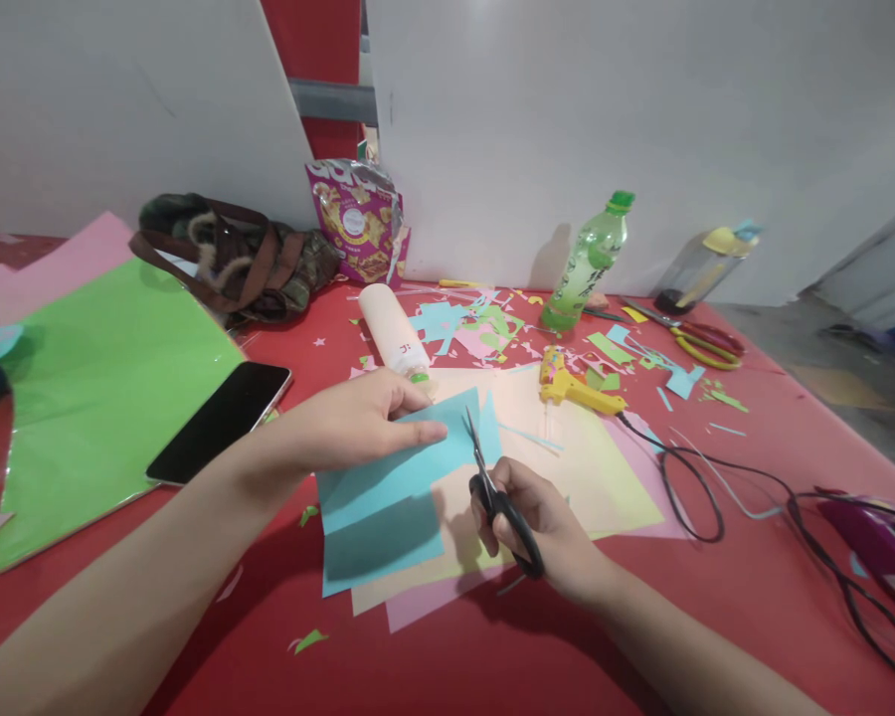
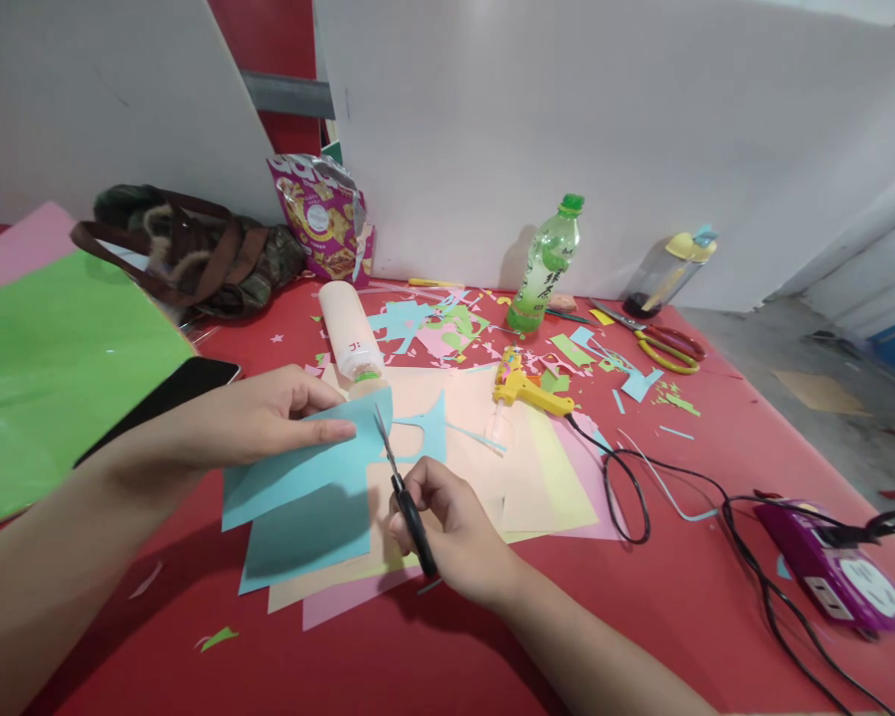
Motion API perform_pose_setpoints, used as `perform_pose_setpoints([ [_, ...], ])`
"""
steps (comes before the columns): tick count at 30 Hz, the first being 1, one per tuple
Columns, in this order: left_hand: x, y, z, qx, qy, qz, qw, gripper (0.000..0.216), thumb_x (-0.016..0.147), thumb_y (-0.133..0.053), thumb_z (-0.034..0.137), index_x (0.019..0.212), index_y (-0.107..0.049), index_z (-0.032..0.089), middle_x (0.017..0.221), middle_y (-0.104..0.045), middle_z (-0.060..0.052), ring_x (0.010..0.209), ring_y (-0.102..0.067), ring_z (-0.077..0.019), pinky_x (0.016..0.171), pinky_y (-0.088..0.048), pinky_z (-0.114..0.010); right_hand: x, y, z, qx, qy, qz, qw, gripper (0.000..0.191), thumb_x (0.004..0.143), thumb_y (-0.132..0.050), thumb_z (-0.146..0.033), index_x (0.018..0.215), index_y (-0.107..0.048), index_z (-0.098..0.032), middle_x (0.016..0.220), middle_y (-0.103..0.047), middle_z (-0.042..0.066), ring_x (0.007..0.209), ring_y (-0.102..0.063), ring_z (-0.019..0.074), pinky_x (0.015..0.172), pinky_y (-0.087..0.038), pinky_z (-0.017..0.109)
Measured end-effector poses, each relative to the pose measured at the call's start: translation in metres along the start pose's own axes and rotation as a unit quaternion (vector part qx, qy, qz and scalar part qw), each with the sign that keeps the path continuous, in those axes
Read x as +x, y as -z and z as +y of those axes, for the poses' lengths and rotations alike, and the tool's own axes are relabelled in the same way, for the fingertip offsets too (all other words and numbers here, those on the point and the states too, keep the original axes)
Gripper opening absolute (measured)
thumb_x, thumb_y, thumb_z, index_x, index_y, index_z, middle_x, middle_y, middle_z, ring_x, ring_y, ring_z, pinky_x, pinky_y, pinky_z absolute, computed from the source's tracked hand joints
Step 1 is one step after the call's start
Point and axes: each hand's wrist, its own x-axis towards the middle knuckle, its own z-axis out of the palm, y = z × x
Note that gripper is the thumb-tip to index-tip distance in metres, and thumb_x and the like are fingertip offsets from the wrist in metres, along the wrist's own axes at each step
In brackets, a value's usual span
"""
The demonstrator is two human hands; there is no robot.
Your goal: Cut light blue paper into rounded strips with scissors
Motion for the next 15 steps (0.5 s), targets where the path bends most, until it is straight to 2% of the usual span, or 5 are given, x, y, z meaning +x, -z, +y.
perform_pose_setpoints([
  [6, 0.002, -0.0036, 0.0021, -0.01, -0.018, -0.009, 1.0, 0.026, 0.076, -0.044, 0.035, 0.059, -0.045, 0.015, 0.057, -0.04, 0.005, 0.049, -0.037, -0.0068, 0.043, -0.028, -0.016, -0.0008, -0.0017, -0.0022, -0.002, 0.004, 0.0, 1.0, 0.039, 0.064, -0.062, -0.046, 0.065, -0.033, -0.02, 0.062, -0.041, -0.005, 0.051, -0.038, 0.0073, 0.049, -0.029, 0.023],
  [15, 0.0027, -0.0054, 0.002, 0.008, -0.009, -0.006, 1.0, 0.031, 0.076, -0.042, 0.041, 0.058, -0.044, 0.015, 0.056, -0.037, 0.004, 0.049, -0.034, -0.0072, 0.043, -0.028, -0.018, -0.0007, 0.0009, -0.0012, -0.017, 0.026, -0.022, 0.999, 0.035, 0.068, -0.058, -0.046, 0.071, -0.036, -0.019, 0.069, -0.044, -0.002, 0.057, -0.041, 0.0093, 0.054, -0.031, 0.026],
])
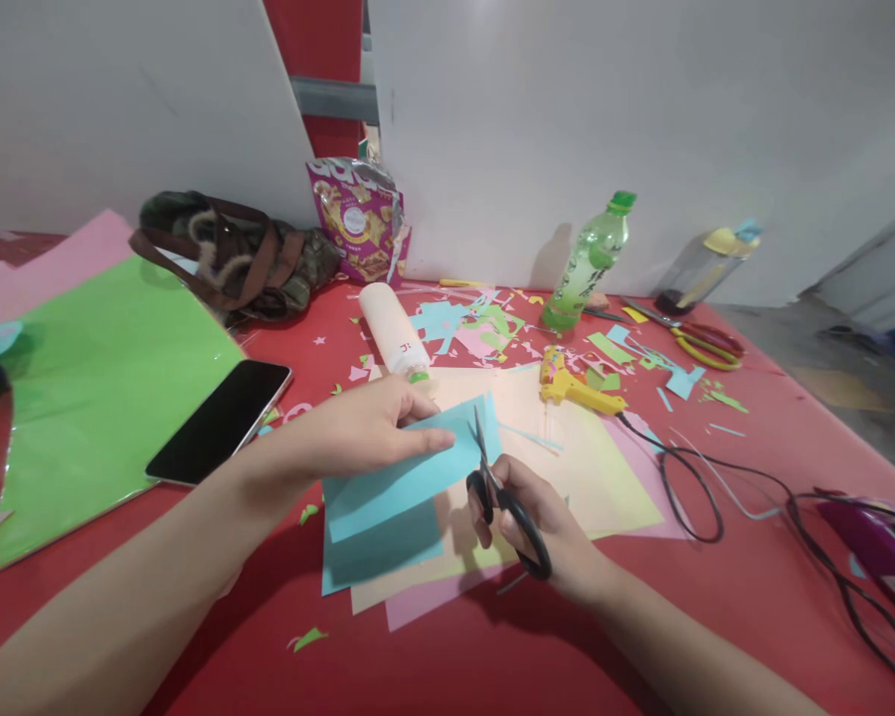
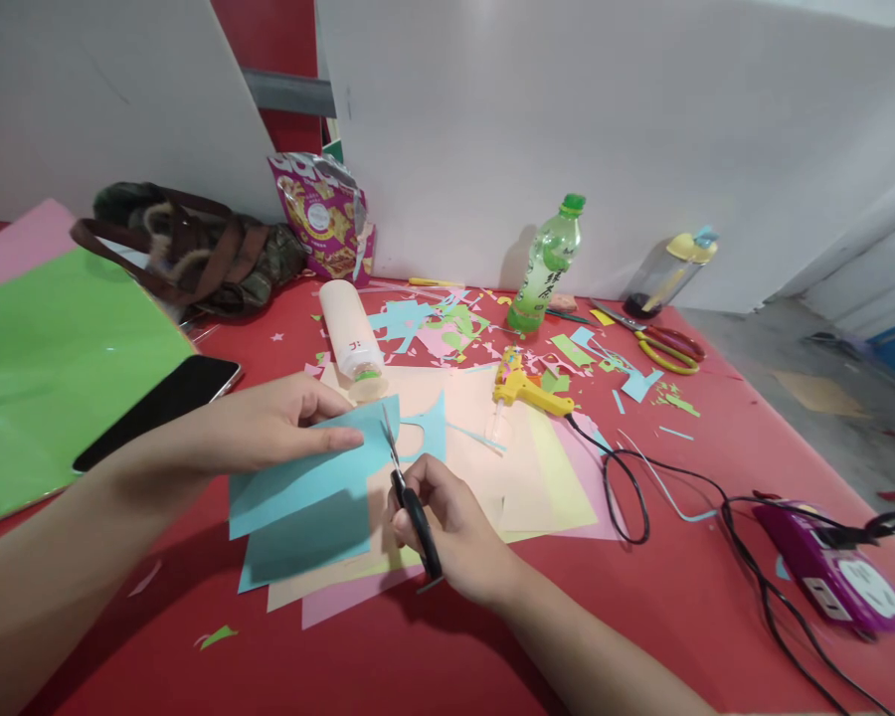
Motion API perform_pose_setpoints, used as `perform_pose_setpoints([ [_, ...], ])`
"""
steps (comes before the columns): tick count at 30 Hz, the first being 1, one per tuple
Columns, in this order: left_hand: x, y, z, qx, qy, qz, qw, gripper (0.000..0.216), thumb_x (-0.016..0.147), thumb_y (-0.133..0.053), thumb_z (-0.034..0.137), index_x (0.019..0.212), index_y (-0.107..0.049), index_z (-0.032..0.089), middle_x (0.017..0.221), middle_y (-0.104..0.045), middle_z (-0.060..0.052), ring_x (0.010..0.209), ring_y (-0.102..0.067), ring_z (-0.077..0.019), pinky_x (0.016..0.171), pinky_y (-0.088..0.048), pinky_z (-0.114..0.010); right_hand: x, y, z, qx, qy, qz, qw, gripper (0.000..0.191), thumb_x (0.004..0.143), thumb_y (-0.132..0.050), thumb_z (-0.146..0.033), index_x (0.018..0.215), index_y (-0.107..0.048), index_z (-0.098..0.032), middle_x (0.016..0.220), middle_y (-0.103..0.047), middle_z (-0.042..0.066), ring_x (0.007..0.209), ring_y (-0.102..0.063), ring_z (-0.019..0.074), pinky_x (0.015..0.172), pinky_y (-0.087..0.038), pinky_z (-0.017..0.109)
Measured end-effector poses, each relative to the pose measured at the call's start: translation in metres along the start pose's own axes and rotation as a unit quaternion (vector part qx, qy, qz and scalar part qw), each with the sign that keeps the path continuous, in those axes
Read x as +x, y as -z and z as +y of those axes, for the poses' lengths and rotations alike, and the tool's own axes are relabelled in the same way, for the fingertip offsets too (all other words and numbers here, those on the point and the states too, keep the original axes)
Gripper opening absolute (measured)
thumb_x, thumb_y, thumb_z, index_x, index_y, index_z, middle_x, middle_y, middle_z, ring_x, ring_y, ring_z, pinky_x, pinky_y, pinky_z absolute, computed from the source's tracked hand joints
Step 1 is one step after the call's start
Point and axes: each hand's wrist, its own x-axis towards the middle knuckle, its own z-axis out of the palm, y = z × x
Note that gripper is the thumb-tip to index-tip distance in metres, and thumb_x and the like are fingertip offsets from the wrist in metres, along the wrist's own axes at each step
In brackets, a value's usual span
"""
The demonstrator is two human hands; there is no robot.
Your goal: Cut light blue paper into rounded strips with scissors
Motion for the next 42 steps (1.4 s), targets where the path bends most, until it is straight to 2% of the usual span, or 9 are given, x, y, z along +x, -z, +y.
perform_pose_setpoints([
  [13, 0.0015, 0.0013, -0.0004, -0.022, -0.012, -0.021, 0.999, 0.028, 0.076, -0.043, 0.039, 0.062, -0.048, 0.015, 0.058, -0.044, 0.003, 0.051, -0.04, -0.0083, 0.047, -0.03, -0.018, 0.0002, -0.0029, -0.0005, 0.014, -0.024, 0.018, 0.999, 0.037, 0.067, -0.06, -0.046, 0.067, -0.033, -0.02, 0.063, -0.042, -0.005, 0.051, -0.038, 0.0072, 0.051, -0.03, 0.024],
  [22, 0.0027, 0.0013, -0.0051, -0.004, 0.005, -0.014, 1.0, 0.034, 0.075, -0.043, 0.044, 0.058, -0.044, 0.015, 0.054, -0.038, 0.004, 0.048, -0.037, -0.0081, 0.045, -0.028, -0.019, -0.0006, -0.0019, 0.0005, 0.002, -0.027, 0.03, 0.999, 0.038, 0.066, -0.06, -0.047, 0.067, -0.035, -0.02, 0.061, -0.043, -0.005, 0.05, -0.039, 0.0072, 0.05, -0.032, 0.023],
  [35, 0.0021, 0.0019, -0.0064, -0.023, -0.003, -0.03, 0.999, 0.033, 0.075, -0.043, 0.044, 0.058, -0.046, 0.015, 0.054, -0.04, 0.003, 0.047, -0.039, -0.0087, 0.044, -0.027, -0.019, 0.0004, -0.0011, 0.0028, 0.018, -0.036, 0.05, 0.998, 0.038, 0.062, -0.066, -0.042, 0.062, -0.036, -0.018, 0.056, -0.047, -0.006, 0.044, -0.041, 0.0058, 0.044, -0.03, 0.02],
  [42, 0.0037, 0.0026, -0.0099, -0.016, -0.006, -0.02, 1.0, 0.036, 0.074, -0.043, 0.045, 0.054, -0.037, 0.016, 0.053, -0.033, 0.004, 0.045, -0.032, -0.0078, 0.042, -0.025, -0.02, 0.0008, -0.0023, 0.0027, 0.027, -0.056, 0.069, 0.996, 0.039, 0.059, -0.068, -0.039, 0.058, -0.036, -0.018, 0.05, -0.046, -0.007, 0.039, -0.042, 0.0049, 0.041, -0.029, 0.019],
])
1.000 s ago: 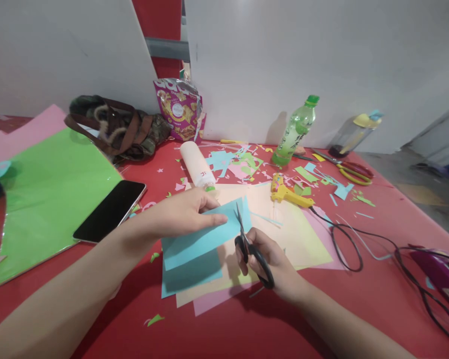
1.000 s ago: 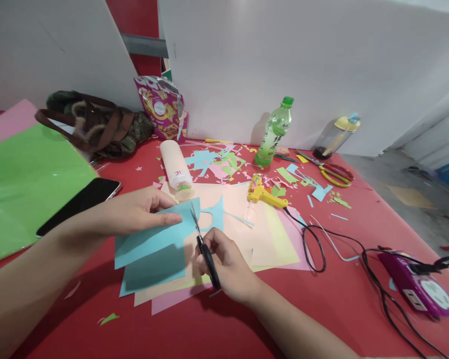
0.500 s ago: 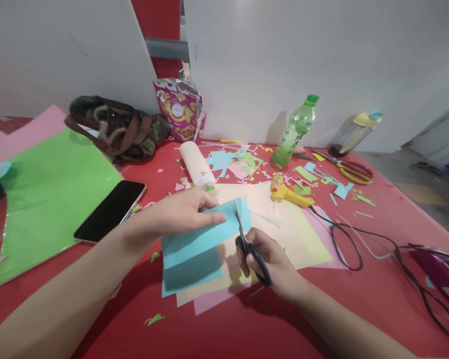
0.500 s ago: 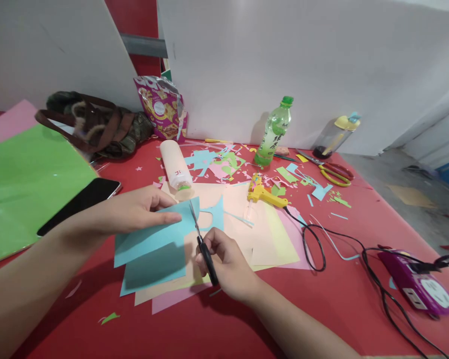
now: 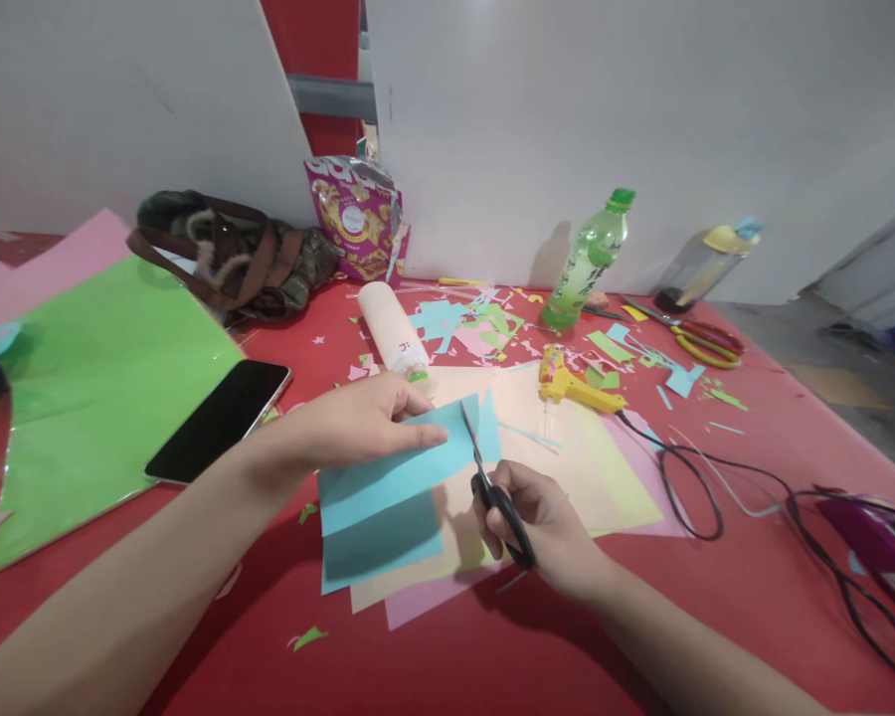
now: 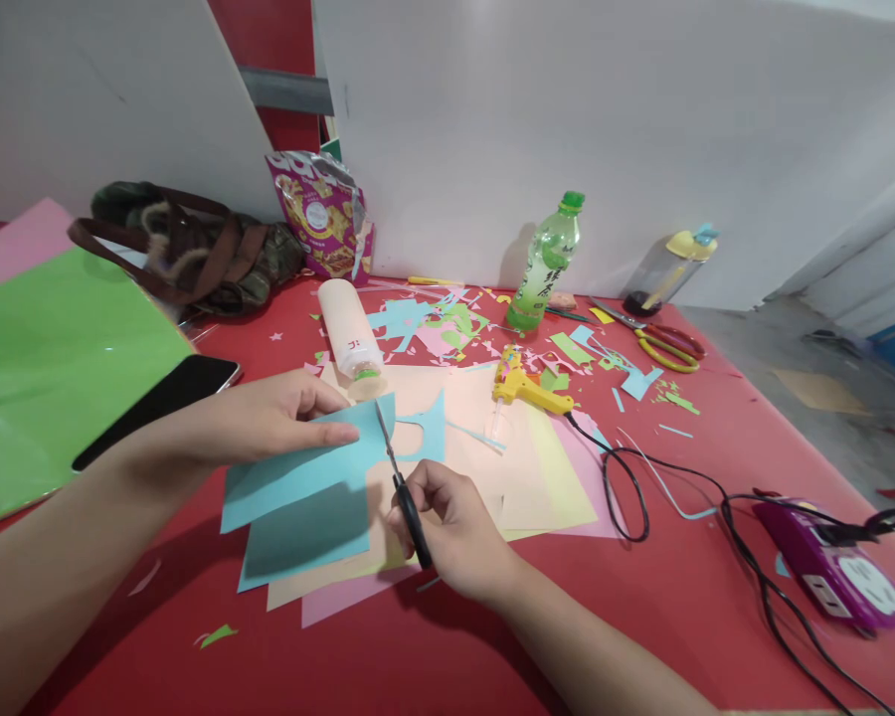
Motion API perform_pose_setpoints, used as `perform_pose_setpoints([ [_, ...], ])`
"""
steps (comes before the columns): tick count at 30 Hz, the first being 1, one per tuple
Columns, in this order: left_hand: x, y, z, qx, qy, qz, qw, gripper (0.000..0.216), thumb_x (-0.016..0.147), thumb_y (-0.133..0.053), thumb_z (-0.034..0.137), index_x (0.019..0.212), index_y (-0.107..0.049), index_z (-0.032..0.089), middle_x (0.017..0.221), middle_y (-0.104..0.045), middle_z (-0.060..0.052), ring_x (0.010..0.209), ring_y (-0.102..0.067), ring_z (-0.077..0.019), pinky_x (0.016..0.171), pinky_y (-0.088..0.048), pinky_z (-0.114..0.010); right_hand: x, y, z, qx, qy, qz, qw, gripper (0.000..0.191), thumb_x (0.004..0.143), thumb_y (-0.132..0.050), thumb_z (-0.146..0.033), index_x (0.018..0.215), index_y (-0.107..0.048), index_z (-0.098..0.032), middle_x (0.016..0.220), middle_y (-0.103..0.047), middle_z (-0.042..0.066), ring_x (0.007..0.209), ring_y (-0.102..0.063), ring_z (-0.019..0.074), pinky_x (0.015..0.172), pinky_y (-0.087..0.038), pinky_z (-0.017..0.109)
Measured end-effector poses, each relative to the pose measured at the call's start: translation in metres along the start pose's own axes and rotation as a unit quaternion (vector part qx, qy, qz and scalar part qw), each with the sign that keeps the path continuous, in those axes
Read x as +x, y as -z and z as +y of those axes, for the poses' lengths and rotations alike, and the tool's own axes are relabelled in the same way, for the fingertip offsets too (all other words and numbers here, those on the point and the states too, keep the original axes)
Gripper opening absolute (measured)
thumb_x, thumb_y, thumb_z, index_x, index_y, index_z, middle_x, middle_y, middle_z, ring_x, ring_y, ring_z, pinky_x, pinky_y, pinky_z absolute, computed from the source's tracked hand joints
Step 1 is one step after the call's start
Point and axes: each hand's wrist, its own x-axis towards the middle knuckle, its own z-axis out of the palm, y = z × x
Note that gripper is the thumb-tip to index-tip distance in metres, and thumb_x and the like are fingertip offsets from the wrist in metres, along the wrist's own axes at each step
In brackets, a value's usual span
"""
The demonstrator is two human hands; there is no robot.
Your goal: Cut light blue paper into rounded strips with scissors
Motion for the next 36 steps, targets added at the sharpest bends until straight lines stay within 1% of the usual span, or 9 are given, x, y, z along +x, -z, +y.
perform_pose_setpoints([
  [4, 0.0001, -0.0006, -0.0008, -0.018, -0.004, -0.013, 1.0, 0.035, 0.075, -0.043, 0.044, 0.054, -0.038, 0.016, 0.053, -0.033, 0.004, 0.046, -0.032, -0.0076, 0.042, -0.025, -0.019, -0.0002, -0.0007, -0.0008, 0.007, 0.003, 0.0, 1.0, 0.039, 0.06, -0.068, -0.038, 0.059, -0.035, -0.018, 0.049, -0.046, -0.008, 0.038, -0.041, 0.0043, 0.04, -0.029, 0.018],
  [9, 0.0004, -0.0009, 0.0002, -0.026, -0.009, -0.009, 1.0, 0.035, 0.075, -0.044, 0.044, 0.055, -0.041, 0.015, 0.053, -0.035, 0.004, 0.046, -0.034, -0.0074, 0.042, -0.025, -0.019, -0.0002, 0.0004, -0.001, 0.006, 0.01, -0.013, 1.0, 0.04, 0.059, -0.067, -0.042, 0.064, -0.035, -0.019, 0.054, -0.047, -0.007, 0.041, -0.042, 0.005, 0.041, -0.031, 0.019],
  [15, 0.0005, 0.0, 0.0032, -0.02, -0.002, -0.025, 0.999, 0.033, 0.075, -0.044, 0.042, 0.058, -0.048, 0.014, 0.053, -0.04, 0.003, 0.047, -0.036, -0.0075, 0.042, -0.026, -0.018, 0.0009, 0.0023, 0.0005, -0.008, 0.019, -0.025, 0.999, 0.039, 0.063, -0.064, -0.044, 0.067, -0.035, -0.019, 0.056, -0.045, -0.006, 0.043, -0.042, 0.0055, 0.043, -0.032, 0.02],
  [20, -0.0006, -0.0005, 0.0041, -0.04, -0.006, -0.038, 0.998, 0.03, 0.075, -0.044, 0.039, 0.062, -0.052, 0.014, 0.054, -0.043, 0.002, 0.047, -0.037, -0.0072, 0.043, -0.027, -0.017, 0.0007, 0.001, -0.0011, -0.011, 0.018, -0.021, 1.0, 0.039, 0.061, -0.065, -0.044, 0.066, -0.035, -0.019, 0.056, -0.045, -0.006, 0.044, -0.041, 0.0056, 0.045, -0.032, 0.02],
  [23, -0.0006, -0.0008, 0.0033, -0.039, -0.008, -0.036, 0.999, 0.03, 0.075, -0.044, 0.039, 0.061, -0.051, 0.014, 0.054, -0.042, 0.003, 0.047, -0.037, -0.0074, 0.043, -0.026, -0.018, 0.0005, 0.0005, -0.0007, -0.008, 0.017, -0.018, 1.0, 0.039, 0.061, -0.066, -0.042, 0.066, -0.035, -0.019, 0.056, -0.046, -0.006, 0.044, -0.042, 0.0055, 0.044, -0.032, 0.02],
  [29, 0.0007, -0.0006, 0.001, -0.028, -0.005, -0.027, 0.999, 0.033, 0.075, -0.044, 0.04, 0.055, -0.042, 0.015, 0.052, -0.036, 0.004, 0.045, -0.033, -0.0069, 0.043, -0.025, -0.019, 0.0004, -0.0002, -0.0015, -0.003, 0.004, -0.008, 1.0, 0.04, 0.06, -0.067, -0.04, 0.063, -0.033, -0.019, 0.052, -0.046, -0.008, 0.04, -0.041, 0.0042, 0.04, -0.031, 0.018],
  [36, 0.0002, -0.0003, -0.0007, -0.026, -0.008, -0.03, 0.999, 0.033, 0.075, -0.044, 0.041, 0.055, -0.04, 0.015, 0.052, -0.034, 0.003, 0.045, -0.032, -0.007, 0.042, -0.024, -0.019, 0.0006, -0.0017, -0.004, -0.001, -0.003, 0.003, 1.0, 0.039, 0.062, -0.066, -0.038, 0.063, -0.032, -0.02, 0.048, -0.046, -0.009, 0.036, -0.041, 0.0036, 0.038, -0.028, 0.016],
])
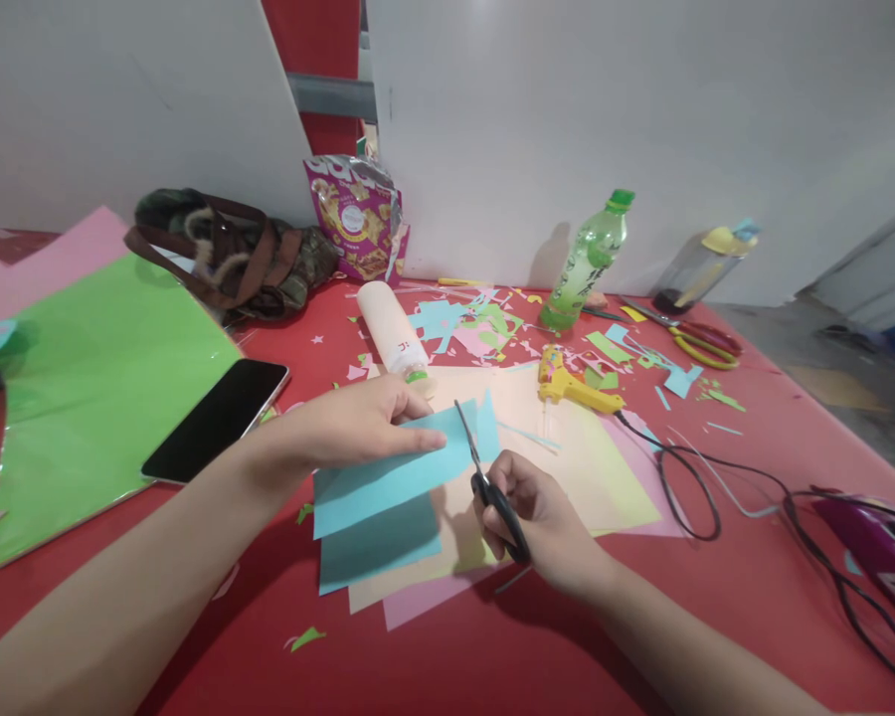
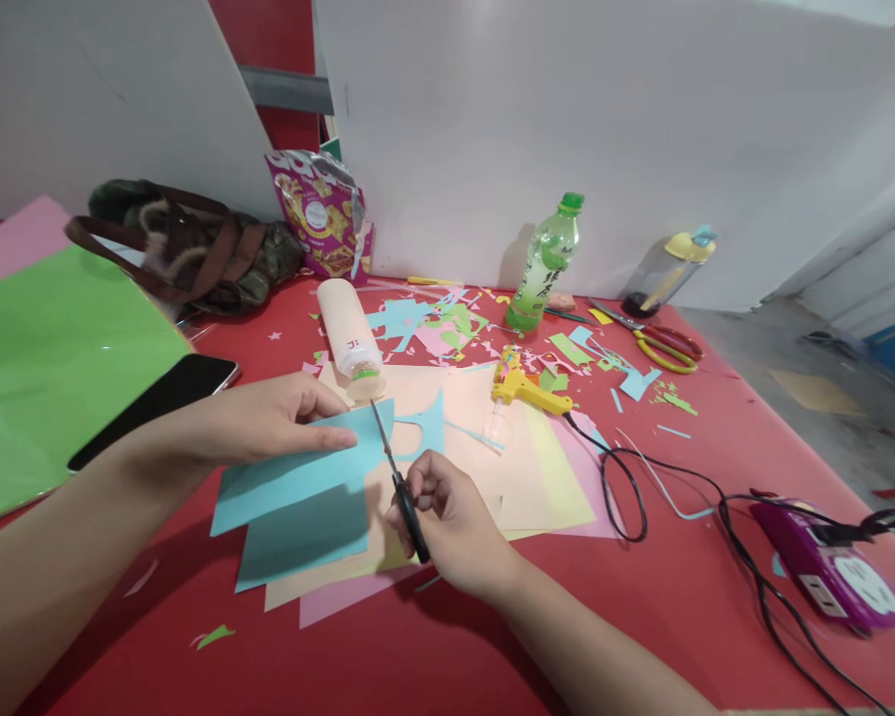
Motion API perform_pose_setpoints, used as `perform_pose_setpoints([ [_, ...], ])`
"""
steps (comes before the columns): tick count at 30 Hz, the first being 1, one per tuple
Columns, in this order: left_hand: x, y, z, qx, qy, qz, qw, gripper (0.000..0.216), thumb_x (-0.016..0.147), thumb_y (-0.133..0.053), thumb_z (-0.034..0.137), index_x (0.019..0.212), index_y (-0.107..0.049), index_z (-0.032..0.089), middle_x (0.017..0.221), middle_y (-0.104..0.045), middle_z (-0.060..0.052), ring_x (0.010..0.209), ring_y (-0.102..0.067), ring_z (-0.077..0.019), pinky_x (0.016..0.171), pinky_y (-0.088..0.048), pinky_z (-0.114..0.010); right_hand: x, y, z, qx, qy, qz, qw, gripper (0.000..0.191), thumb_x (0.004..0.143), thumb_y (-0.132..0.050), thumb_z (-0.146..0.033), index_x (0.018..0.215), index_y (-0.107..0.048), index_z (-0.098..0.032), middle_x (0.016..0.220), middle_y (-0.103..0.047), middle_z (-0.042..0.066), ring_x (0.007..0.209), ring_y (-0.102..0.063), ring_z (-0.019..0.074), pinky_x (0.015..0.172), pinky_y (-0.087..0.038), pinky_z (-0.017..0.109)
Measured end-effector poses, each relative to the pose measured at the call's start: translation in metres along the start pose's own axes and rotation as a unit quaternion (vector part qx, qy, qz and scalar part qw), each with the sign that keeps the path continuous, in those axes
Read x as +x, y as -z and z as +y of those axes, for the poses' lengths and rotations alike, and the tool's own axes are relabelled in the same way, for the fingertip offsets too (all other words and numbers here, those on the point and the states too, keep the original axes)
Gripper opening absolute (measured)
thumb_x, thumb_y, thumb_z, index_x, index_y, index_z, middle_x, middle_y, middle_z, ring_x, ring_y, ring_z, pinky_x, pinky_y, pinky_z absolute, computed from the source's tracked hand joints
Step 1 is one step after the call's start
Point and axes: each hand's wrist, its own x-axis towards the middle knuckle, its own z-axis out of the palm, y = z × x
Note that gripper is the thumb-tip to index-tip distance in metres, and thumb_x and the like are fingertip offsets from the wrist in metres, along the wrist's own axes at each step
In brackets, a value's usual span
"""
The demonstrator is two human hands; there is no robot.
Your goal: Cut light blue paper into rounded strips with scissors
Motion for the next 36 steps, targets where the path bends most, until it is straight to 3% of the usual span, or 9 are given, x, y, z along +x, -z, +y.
perform_pose_setpoints([
  [6, 0.001, -0.003, 0.0, 0.003, -0.003, 0.014, 1.0, 0.032, 0.075, -0.044, 0.039, 0.053, -0.041, 0.015, 0.051, -0.034, 0.004, 0.045, -0.031, -0.0071, 0.041, -0.023, -0.019, 0.003, 0.003, 0.002, 0.015, 0.025, 0.036, 0.999, 0.041, 0.061, -0.067, -0.04, 0.064, -0.032, -0.02, 0.049, -0.043, -0.01, 0.037, -0.042, 0.004, 0.038, -0.027, 0.017],
  [13, 0.004, -0.008, 0.004, 0.011, -0.006, 0.011, 1.0, 0.03, 0.073, -0.045, 0.038, 0.054, -0.043, 0.015, 0.052, -0.036, 0.004, 0.045, -0.032, -0.0068, 0.041, -0.025, -0.018, 0.004, 0.006, 0.008, 0.044, 0.097, 0.014, 0.994, 0.042, 0.061, -0.063, -0.049, 0.077, -0.034, -0.024, 0.071, -0.047, -0.003, 0.057, -0.049, 0.011, 0.052, -0.04, 0.026],
  [22, 0.01, -0.032, 0.01, 0.108, -0.02, -0.017, 0.994, 0.031, 0.074, -0.042, 0.036, 0.051, -0.038, 0.016, 0.047, -0.033, 0.005, 0.044, -0.031, -0.0075, 0.041, -0.022, -0.02, 0.002, 0.003, -0.001, -0.006, 0.086, 0.079, 0.993, 0.037, 0.059, -0.067, -0.017, 0.073, -0.033, -0.023, 0.067, -0.047, -0.007, 0.052, -0.044, 0.0056, 0.048, -0.036, 0.018],
  [28, 0.015, -0.044, 0.008, 0.134, -0.079, -0.033, 0.987, 0.028, 0.075, -0.042, 0.031, 0.052, -0.041, 0.015, 0.047, -0.038, 0.004, 0.045, -0.034, -0.0075, 0.043, -0.023, -0.02, 0.003, 0.002, 0.001, -0.025, 0.049, 0.058, 0.997, 0.041, 0.055, -0.067, -0.008, 0.074, -0.034, -0.023, 0.06, -0.044, -0.009, 0.047, -0.039, 0.0042, 0.043, -0.03, 0.015],
  [32, 0.015, -0.04, 0.006, 0.152, -0.07, -0.02, 0.986, 0.025, 0.074, -0.044, 0.029, 0.053, -0.044, 0.015, 0.049, -0.039, 0.004, 0.046, -0.037, -0.008, 0.045, -0.025, -0.02, 0.006, 0.002, 0.002, -0.019, 0.031, 0.102, 0.994, 0.04, 0.053, -0.064, -0.006, 0.071, -0.033, -0.023, 0.054, -0.038, -0.012, 0.042, -0.036, 0.0035, 0.039, -0.027, 0.014],
  [36, 0.012, -0.023, 0.0, 0.18, -0.023, 0.015, 0.983, 0.023, 0.07, -0.048, 0.034, 0.056, -0.049, 0.016, 0.051, -0.043, 0.003, 0.048, -0.039, -0.0101, 0.045, -0.026, -0.02, 0.011, 0.006, 0.001, -0.011, 0.051, 0.18, 0.982, 0.039, 0.05, -0.064, -0.006, 0.069, -0.033, -0.023, 0.05, -0.03, -0.013, 0.038, -0.031, 0.0025, 0.037, -0.025, 0.013],
])
